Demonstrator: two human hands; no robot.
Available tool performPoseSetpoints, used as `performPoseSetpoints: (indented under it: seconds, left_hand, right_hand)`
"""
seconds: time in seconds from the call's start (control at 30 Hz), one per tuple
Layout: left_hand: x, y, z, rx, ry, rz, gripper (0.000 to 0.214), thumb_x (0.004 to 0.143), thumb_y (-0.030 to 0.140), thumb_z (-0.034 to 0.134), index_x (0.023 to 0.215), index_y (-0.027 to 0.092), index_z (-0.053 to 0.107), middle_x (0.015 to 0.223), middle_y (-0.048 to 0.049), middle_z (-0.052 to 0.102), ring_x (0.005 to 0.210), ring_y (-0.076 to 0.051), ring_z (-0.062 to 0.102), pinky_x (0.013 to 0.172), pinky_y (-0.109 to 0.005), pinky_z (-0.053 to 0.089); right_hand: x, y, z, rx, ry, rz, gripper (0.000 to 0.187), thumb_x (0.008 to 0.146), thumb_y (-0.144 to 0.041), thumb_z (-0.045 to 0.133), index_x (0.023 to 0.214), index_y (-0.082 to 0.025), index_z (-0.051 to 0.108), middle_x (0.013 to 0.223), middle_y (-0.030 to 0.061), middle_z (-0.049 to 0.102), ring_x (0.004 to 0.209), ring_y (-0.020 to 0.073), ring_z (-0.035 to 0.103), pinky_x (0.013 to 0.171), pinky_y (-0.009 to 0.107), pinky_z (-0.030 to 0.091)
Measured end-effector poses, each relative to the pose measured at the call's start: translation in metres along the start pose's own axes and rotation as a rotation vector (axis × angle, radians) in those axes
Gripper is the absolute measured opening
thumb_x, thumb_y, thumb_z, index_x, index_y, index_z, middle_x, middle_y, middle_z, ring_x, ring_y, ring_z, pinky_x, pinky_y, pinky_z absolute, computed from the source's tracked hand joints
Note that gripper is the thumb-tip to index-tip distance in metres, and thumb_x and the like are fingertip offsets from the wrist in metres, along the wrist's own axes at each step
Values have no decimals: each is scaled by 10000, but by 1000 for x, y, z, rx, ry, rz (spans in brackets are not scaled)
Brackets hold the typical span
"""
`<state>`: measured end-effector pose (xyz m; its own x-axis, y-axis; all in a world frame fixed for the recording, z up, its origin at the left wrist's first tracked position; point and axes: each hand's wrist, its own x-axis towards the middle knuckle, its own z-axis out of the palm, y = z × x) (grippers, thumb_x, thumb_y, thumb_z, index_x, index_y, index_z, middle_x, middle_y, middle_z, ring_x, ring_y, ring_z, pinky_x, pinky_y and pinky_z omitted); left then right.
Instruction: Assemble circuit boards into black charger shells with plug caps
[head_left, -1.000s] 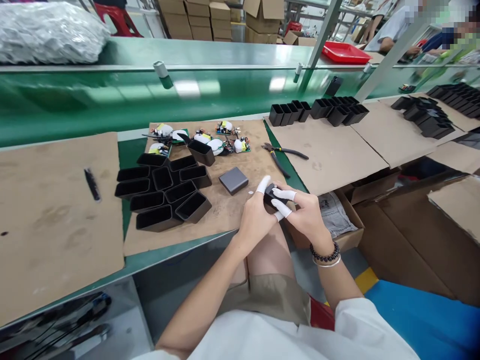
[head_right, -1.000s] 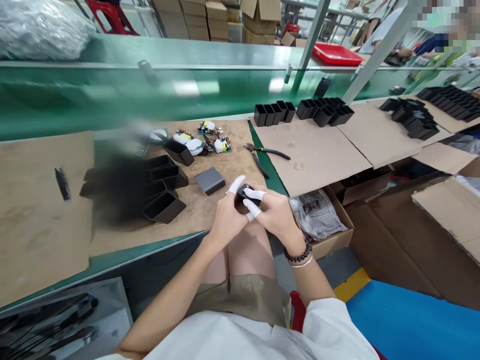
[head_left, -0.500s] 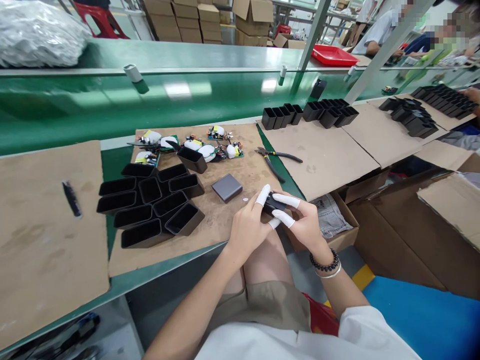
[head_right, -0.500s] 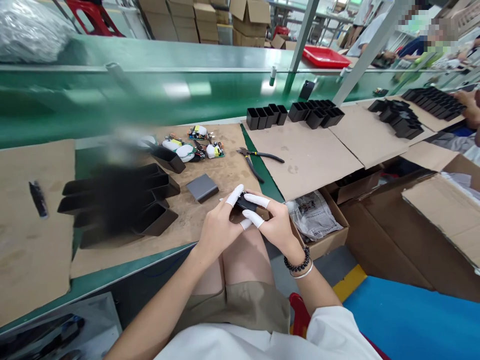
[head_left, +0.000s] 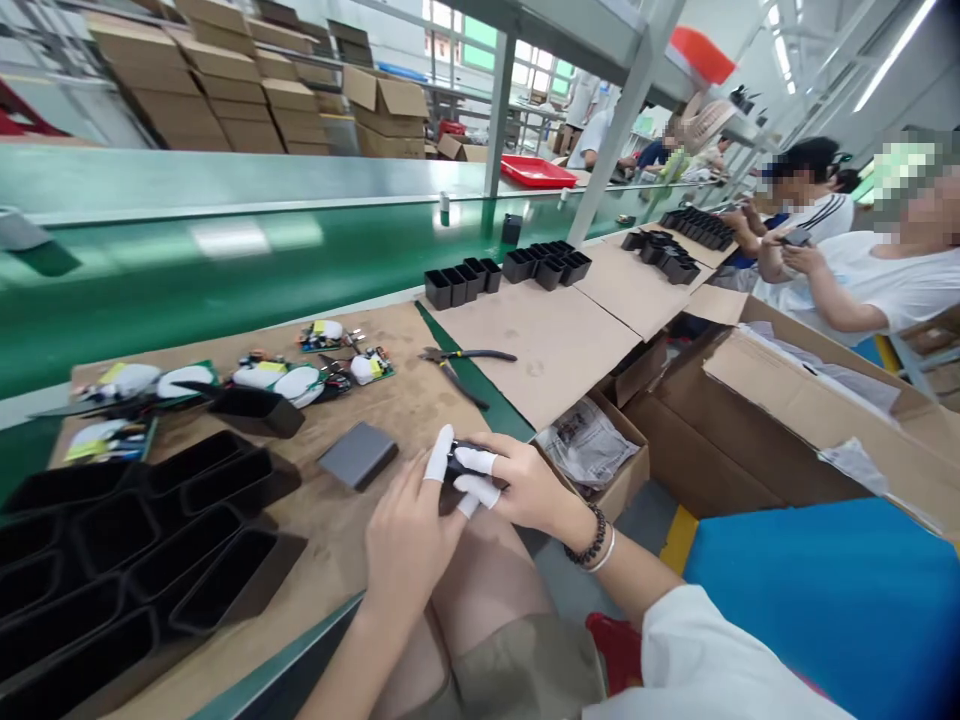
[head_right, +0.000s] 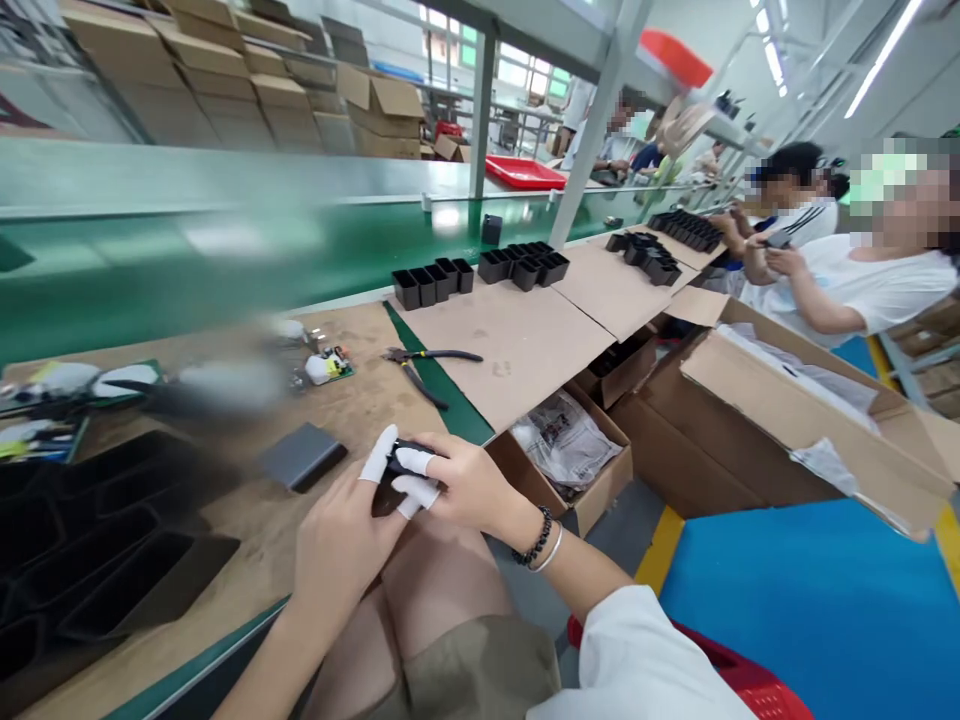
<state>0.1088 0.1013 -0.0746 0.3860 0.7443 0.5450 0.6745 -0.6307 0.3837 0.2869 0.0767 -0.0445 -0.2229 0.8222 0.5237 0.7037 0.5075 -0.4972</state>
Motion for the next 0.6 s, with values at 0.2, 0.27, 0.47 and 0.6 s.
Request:
performPoseSetpoints:
  seconds: [0.2,0.27,0.47,0.6]
  left_hand:
    - [1,-4,-12,-203,-68,-146,699,942,369,656,1587,226,426,1233,-117,789,1097,-307,782,860,-386,641]
    - [-1,-1,-16,-274,76,-215,736,930,337,683,1598,220,395,1197,-111,798,1110,-297,777,932,-413,629]
    - [-8,-3,-12,-450,407,-191,665,891,167,718,1518,182,498,1105,-106,772,1059,-238,754,1069,-445,569]
    - [-5,-3,-11,-367,440,-75,560,880,115,712,1419,208,589,1091,-80,767,1050,-217,742,1023,-385,585]
  right_hand:
    - [9,2,-10,-30,47,-11,197,971,-323,680,1138,-240,743,1043,65,824,884,181,797,791,270,656]
    - [11,2,-12,-54,167,22,226,961,-310,688,1171,-244,741,1081,82,818,938,199,794,830,302,658]
    - [5,9,-1,-6,225,99,185,903,-304,748,1072,-229,765,984,63,823,853,183,793,786,277,656]
    - [-1,14,8,161,289,243,215,858,-268,757,1071,-246,776,1073,82,819,951,213,789,883,343,655]
